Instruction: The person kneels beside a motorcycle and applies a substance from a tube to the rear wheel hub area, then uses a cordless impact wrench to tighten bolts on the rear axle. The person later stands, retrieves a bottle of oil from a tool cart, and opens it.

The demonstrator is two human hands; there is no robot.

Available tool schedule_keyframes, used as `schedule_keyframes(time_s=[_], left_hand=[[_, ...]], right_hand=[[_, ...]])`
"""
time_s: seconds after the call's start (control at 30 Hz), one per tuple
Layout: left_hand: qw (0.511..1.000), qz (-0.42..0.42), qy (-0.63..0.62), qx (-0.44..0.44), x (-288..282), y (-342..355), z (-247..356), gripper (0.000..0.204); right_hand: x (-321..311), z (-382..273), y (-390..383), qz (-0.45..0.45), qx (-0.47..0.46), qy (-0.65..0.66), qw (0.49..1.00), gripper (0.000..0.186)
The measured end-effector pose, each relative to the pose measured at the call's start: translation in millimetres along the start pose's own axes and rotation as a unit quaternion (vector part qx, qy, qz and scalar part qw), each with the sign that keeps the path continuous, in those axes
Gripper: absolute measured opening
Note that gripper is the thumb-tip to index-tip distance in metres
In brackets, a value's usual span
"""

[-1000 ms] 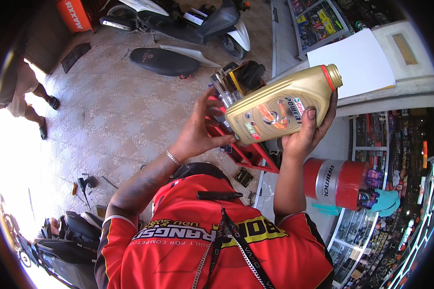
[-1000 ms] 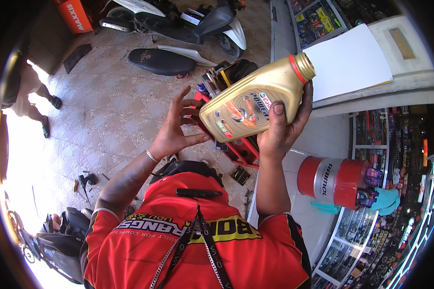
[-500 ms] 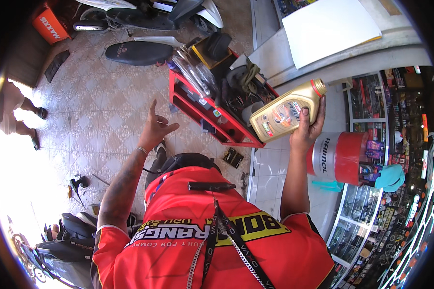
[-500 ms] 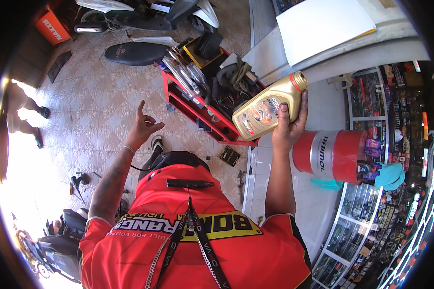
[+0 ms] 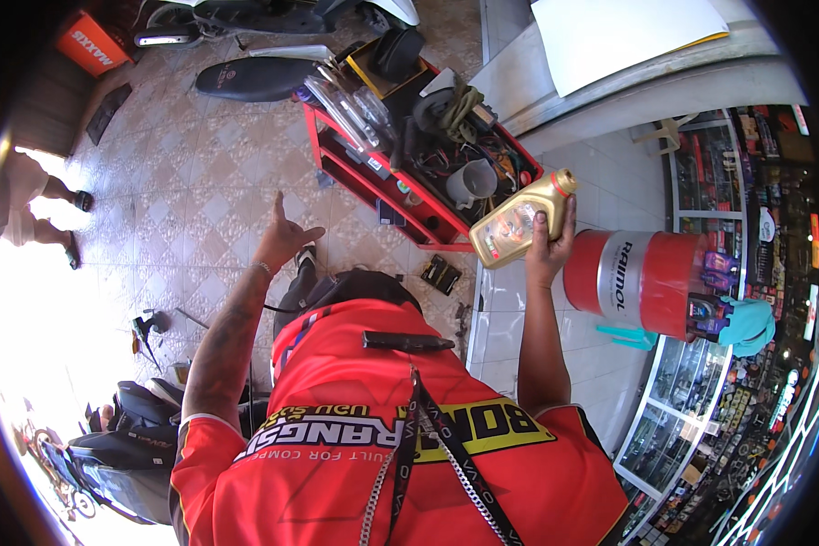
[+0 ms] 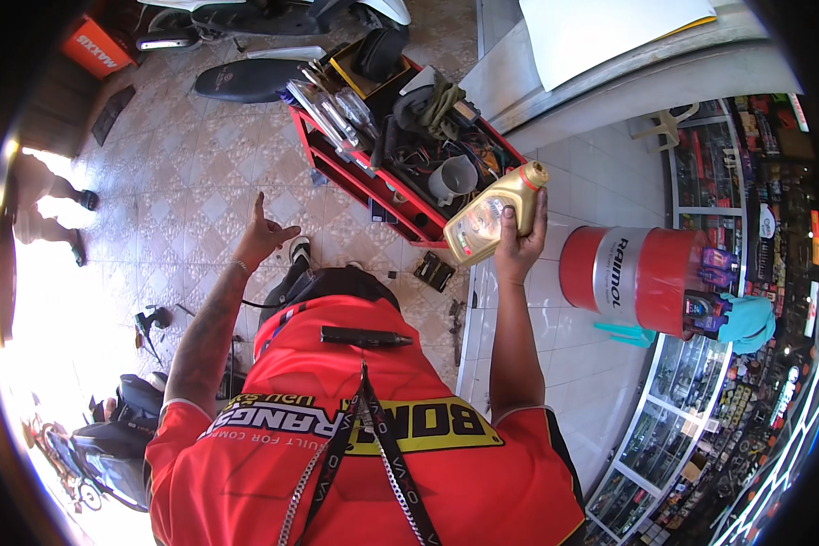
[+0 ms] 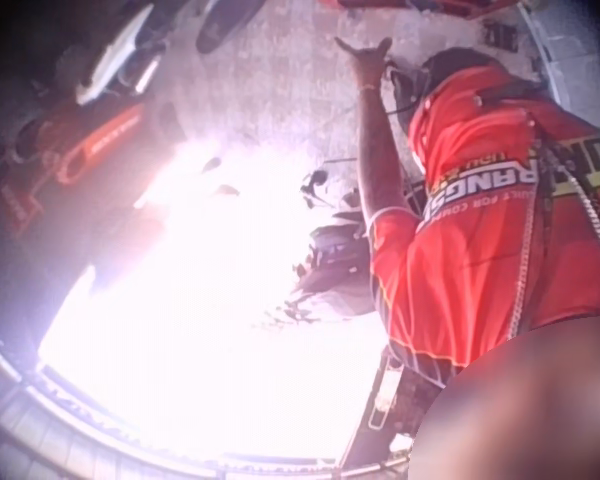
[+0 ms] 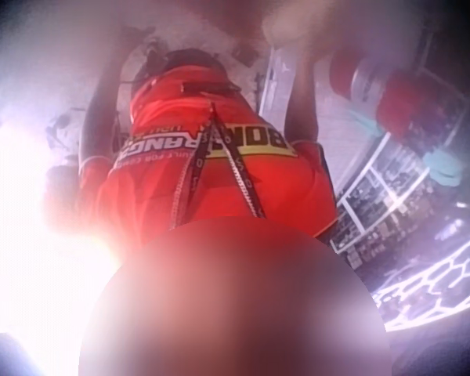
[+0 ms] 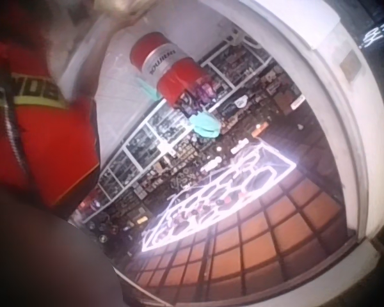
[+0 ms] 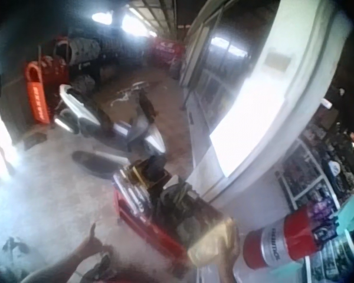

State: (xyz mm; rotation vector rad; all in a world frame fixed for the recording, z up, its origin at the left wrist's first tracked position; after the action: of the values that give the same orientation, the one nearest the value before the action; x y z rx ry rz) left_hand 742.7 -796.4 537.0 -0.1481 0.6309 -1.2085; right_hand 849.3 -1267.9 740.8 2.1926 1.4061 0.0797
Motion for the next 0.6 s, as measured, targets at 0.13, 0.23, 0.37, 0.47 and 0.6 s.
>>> schedule_keyframes(time_s=[0.13,0.23,0.37,0.47,0.6], left_hand=[[0.999,-0.007,0.052,-0.012,-0.1,5.8,-8.6,0.134],[0.999,-0.01,0.029,-0.024,-2.3,15.1,-16.4,0.132],[0.999,-0.018,0.029,-0.016,-12.2,30.1,-25.3,0.135],[0.998,-0.04,0.032,-0.027,-17.8,39.3,-37.5,0.14],[0.998,-0.049,0.018,-0.042,-28.7,52.8,-58.0,0.141]], right_hand=[[12.0,34.2,-20.4,-0.048,0.042,-0.029,0.998,0.068],[22.2,53.8,-32.7,-0.079,0.056,-0.055,0.994,0.067],[35.8,68.9,-40.8,-0.095,0.047,-0.112,0.988,0.065],[44.9,79.9,-45.2,-0.113,0.069,-0.121,0.984,0.065],[55.5,93.1,-50.7,-0.142,0.083,-0.161,0.973,0.065]])
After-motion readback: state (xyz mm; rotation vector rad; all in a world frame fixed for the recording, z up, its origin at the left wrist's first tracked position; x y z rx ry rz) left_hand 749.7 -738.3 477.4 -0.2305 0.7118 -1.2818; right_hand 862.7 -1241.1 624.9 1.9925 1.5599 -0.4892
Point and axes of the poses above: each hand's wrist, its own y-axis towards the middle knuckle, its own x-axis out of the palm, z = x × y, the point moved 8 cm from there along y, towards the middle knuckle, and after that the axes turned 11 degrees about z, right-handed, at the moved point
